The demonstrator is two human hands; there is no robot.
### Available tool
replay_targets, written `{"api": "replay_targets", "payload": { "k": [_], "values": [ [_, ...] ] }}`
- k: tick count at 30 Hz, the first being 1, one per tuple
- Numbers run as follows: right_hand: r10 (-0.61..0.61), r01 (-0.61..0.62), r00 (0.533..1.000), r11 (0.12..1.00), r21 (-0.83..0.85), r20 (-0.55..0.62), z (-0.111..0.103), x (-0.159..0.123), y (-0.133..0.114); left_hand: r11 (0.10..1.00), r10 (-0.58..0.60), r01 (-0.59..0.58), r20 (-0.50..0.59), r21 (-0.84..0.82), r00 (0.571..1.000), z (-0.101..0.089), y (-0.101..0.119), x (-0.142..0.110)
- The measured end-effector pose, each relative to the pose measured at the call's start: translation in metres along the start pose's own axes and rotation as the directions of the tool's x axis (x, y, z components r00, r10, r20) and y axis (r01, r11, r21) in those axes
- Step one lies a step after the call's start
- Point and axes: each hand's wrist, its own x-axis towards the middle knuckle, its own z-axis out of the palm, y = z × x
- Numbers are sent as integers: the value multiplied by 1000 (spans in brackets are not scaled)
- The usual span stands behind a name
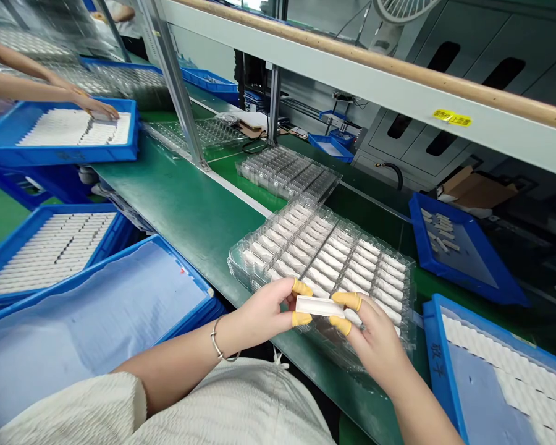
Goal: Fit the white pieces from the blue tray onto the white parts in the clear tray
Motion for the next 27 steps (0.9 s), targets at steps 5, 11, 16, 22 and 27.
{"api": "replay_targets", "payload": {
  "k": [5,11,16,22,27],
  "values": [
    [-81,81,997,996,-34,14,1,0,-4,979,-68,72,26,-190,997,4,-6,0],
    [14,-13,995,1000,-17,100,-2,5,-2,986,149,-137,-132,92,980,1,-18,4],
    [178,-188,976,980,71,128,-6,12,1,900,287,-215,-143,380,947,-3,-28,8],
    [127,-133,926,991,-9,355,4,41,2,848,268,-190,-92,495,959,-9,-34,21],
    [363,-327,930,883,-336,49,-1,102,68,906,97,-25,-150,422,984,-18,-46,35]
  ]
}}
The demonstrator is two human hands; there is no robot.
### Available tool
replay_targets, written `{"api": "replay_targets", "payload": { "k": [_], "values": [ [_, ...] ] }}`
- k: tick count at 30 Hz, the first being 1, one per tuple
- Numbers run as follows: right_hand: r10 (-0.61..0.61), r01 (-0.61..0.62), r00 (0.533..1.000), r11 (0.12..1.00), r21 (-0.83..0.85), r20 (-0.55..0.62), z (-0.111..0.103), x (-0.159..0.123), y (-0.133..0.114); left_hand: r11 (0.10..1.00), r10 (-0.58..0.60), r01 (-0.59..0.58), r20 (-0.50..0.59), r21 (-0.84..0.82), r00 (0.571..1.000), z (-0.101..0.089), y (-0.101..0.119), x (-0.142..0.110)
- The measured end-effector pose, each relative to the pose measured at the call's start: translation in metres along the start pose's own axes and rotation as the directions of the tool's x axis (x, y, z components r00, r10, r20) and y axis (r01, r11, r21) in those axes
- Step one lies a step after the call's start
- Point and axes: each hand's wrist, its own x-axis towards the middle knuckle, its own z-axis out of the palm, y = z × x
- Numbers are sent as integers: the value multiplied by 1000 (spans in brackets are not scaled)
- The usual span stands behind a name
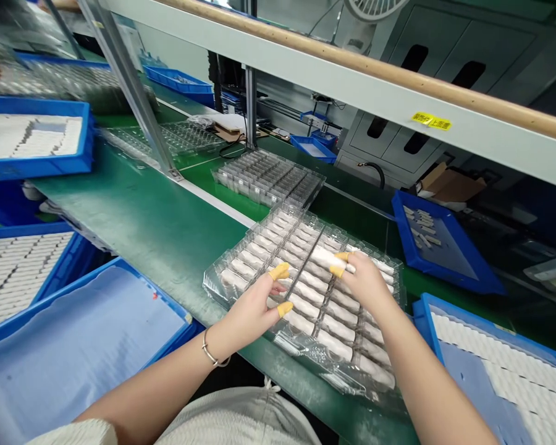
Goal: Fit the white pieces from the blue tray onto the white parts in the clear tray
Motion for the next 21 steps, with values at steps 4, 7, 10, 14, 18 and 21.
{"api": "replay_targets", "payload": {
  "k": [4,7,10,14,18,21],
  "values": [
    [131,-139,989,980,-139,-64,13,58,30,998,6,-10,61,69,998,0,-7,2],
    [160,-162,987,967,-194,-31,26,80,35,997,26,-32,78,73,997,-1,-11,2],
    [180,-175,984,956,-234,3,34,92,34,996,13,-21,94,81,995,0,-15,1],
    [188,-168,981,944,-284,43,30,100,33,995,12,-20,89,97,996,2,-19,2],
    [175,-133,981,926,-353,88,18,104,31,990,28,-38,75,134,997,4,-18,4],
    [169,-100,976,911,-401,140,14,107,28,985,40,-52,75,164,996,5,-15,5]
  ]
}}
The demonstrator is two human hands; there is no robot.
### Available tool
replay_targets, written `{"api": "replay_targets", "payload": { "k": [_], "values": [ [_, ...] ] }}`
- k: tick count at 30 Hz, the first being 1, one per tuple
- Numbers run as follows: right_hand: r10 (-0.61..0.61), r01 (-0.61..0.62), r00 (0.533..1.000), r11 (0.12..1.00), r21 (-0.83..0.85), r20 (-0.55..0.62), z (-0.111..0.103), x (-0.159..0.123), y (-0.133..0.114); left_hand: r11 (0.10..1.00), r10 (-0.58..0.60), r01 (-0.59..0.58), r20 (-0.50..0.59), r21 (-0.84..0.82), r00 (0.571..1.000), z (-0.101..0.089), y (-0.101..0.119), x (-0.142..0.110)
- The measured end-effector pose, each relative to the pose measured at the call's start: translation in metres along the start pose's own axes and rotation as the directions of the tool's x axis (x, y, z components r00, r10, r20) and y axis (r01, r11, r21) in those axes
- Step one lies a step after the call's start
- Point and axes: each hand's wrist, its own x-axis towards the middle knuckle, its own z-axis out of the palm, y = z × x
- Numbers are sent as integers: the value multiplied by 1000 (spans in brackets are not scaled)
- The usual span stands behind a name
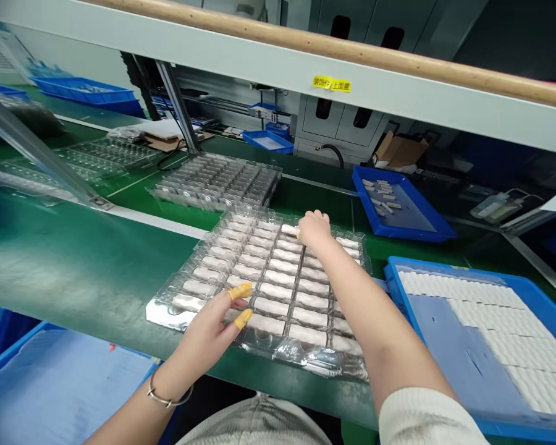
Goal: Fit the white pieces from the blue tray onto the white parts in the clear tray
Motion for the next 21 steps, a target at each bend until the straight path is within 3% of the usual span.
{"api": "replay_targets", "payload": {
  "k": [6,11,16,21],
  "values": [
    [-32,38,995,998,-51,98,-4,12,-5,999,-2,1,12,48,1000,1,6,2],
    [-78,76,984,997,18,163,-6,13,-2,998,-3,2,7,57,1000,1,7,3],
    [-204,185,975,964,190,90,18,-16,4,996,22,-22,0,81,1000,0,9,4],
    [-203,202,979,920,336,-34,41,-43,2,993,27,-24,-19,113,999,1,7,6]
  ]
}}
